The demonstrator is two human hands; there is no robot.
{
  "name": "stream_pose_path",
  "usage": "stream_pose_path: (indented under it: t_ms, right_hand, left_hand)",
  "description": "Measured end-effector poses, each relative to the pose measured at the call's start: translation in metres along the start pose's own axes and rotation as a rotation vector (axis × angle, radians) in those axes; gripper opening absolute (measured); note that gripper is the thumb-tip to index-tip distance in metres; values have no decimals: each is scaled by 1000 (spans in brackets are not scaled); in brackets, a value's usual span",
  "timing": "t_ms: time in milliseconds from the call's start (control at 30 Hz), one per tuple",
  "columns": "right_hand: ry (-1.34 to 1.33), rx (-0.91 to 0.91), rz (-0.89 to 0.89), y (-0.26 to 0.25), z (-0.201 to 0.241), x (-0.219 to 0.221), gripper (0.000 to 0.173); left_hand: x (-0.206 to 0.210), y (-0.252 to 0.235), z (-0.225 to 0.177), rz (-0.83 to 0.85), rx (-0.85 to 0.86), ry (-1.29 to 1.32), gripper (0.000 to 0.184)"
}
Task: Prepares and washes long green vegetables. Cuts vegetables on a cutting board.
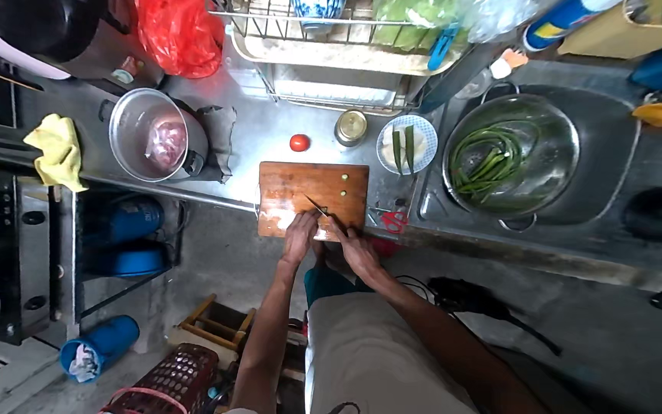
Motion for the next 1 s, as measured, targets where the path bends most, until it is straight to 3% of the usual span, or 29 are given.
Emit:
stream_pose_path:
  t_ms: [200, 300, 400, 467, 733, 867, 1000]
  right_hand:
    - [42, -5, -83, 3, 0, 11, 73]
    - [13, -15, -122, 4, 0, 12, 70]
    - [-45, -30, -185, 4, 0, 14, 69]
    - [-88, -44, -228, 2, 2, 14, 67]
    - [-87, -115, -397, 13, -3, -2, 34]
    - [-173, -36, -340, 21, -29, -16, 37]
    - [-244, 51, -375, 31, -74, -38, 38]
  left_hand:
    - [-14, 13, 16, -238, -693, 550, 31]
    - [-26, 12, 15, -340, -806, 669, 34]
    - [-27, -1, 2, -358, -836, 786, 40]
    - [-20, -16, -12, -283, -799, 783, 45]
    - [30, -104, -101, -35, -511, 467, 49]
    - [62, -156, -137, -24, -426, 449, 53]
    - [93, -205, -146, -49, -424, 346, 52]
Point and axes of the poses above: each hand's wrist, its own y-axis away from the middle knuckle, its own x-axis out of the palm, z = x × y, the point moved 4 cm from there along -y, towards the middle knuckle, and after that the axes turned 13 degrees about -z, right-handed, at the moved point
